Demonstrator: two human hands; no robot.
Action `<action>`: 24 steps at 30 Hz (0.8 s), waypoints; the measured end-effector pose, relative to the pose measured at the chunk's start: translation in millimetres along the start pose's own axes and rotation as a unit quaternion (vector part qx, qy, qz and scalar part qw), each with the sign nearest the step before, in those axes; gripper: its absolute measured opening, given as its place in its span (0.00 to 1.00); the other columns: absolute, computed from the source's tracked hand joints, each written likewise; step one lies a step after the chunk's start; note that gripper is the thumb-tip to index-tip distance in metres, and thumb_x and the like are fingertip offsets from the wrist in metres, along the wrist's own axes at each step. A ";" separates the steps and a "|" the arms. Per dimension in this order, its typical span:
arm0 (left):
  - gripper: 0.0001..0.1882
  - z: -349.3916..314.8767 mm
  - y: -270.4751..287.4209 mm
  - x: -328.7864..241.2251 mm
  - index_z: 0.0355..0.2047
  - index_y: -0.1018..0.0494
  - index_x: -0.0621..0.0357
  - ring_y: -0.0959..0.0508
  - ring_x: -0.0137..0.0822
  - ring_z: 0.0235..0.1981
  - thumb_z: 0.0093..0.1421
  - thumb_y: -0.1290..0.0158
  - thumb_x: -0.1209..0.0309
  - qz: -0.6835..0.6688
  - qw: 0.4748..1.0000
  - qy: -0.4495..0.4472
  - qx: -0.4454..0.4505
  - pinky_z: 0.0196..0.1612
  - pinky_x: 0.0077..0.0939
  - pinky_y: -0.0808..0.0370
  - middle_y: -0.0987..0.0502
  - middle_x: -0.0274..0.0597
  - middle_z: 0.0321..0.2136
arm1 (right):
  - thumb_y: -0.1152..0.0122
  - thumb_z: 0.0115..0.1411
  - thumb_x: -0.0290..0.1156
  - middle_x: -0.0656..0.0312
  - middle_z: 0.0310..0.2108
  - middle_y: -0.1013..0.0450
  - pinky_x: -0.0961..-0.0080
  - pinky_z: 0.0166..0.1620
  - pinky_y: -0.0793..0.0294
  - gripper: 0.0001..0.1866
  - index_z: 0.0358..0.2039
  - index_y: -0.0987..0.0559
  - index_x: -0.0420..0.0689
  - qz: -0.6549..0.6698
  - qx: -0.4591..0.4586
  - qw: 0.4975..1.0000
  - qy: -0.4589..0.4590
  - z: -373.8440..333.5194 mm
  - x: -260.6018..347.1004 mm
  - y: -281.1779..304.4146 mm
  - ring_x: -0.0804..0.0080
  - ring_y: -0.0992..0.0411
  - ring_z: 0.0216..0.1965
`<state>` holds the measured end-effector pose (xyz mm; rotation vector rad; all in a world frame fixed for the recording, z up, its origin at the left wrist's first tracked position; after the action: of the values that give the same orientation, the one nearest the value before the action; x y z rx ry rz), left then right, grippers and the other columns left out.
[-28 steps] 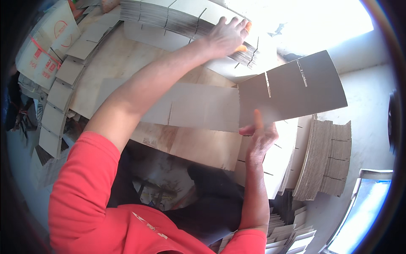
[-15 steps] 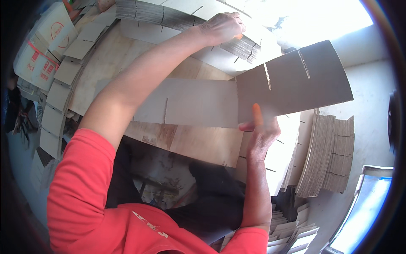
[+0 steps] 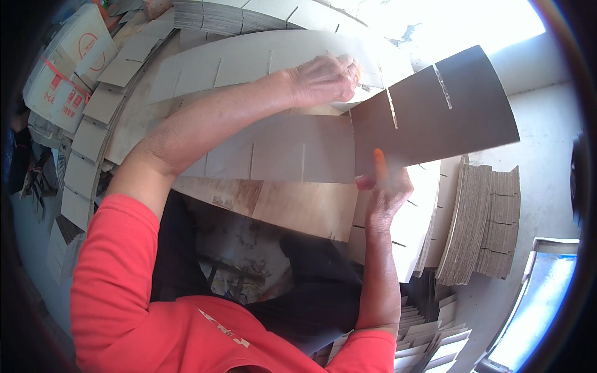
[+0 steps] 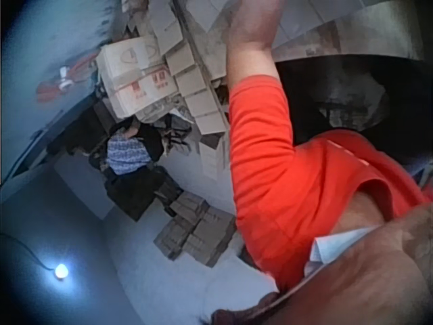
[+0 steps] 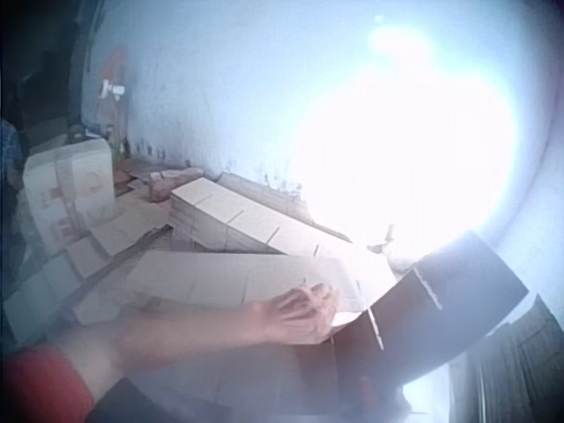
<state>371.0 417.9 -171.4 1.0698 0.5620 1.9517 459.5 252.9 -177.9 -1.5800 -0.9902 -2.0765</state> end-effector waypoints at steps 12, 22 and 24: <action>0.18 -10.9 37.9 -32.4 0.33 0.25 0.74 0.29 0.31 0.30 0.38 0.45 0.76 0.009 0.995 -0.086 -0.044 0.23 0.17 0.25 0.26 0.43 0.28 | 0.43 0.61 0.24 0.60 0.21 0.26 0.84 0.19 0.32 0.05 0.35 0.22 0.36 -0.023 0.022 0.999 -0.029 2.6 -1.7 -7.5 0.79 0.30 0.15; 0.09 -18.6 69.1 -58.9 0.17 0.27 0.67 0.38 0.27 0.26 0.31 0.46 0.75 0.021 0.990 -0.127 -0.057 0.16 0.12 0.41 0.33 0.35 0.21 | 0.41 0.60 0.24 0.63 0.21 0.27 0.86 0.18 0.34 0.05 0.35 0.23 0.36 -0.033 0.041 0.994 -0.097 2.3 -7.0 -11.6 0.80 0.29 0.16; 0.09 -23.5 67.7 -59.0 0.16 0.28 0.66 0.38 0.27 0.25 0.31 0.46 0.74 0.012 0.990 -0.132 -0.057 0.15 0.13 0.41 0.34 0.34 0.20 | 0.40 0.59 0.23 0.64 0.21 0.27 0.87 0.17 0.35 0.05 0.35 0.24 0.36 0.013 -0.010 1.000 -0.005 3.8 13.5 -2.2 0.81 0.30 0.16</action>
<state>338.7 331.2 -165.0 1.2405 0.2894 1.8013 456.5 259.0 -165.4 -1.6059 -0.9497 -2.0700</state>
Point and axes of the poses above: each hand's wrist, its own z-axis towards the middle knuckle, its own y-axis out of the back of the hand, x = y × z, the point moved 8 cm from there along z, towards the middle knuckle
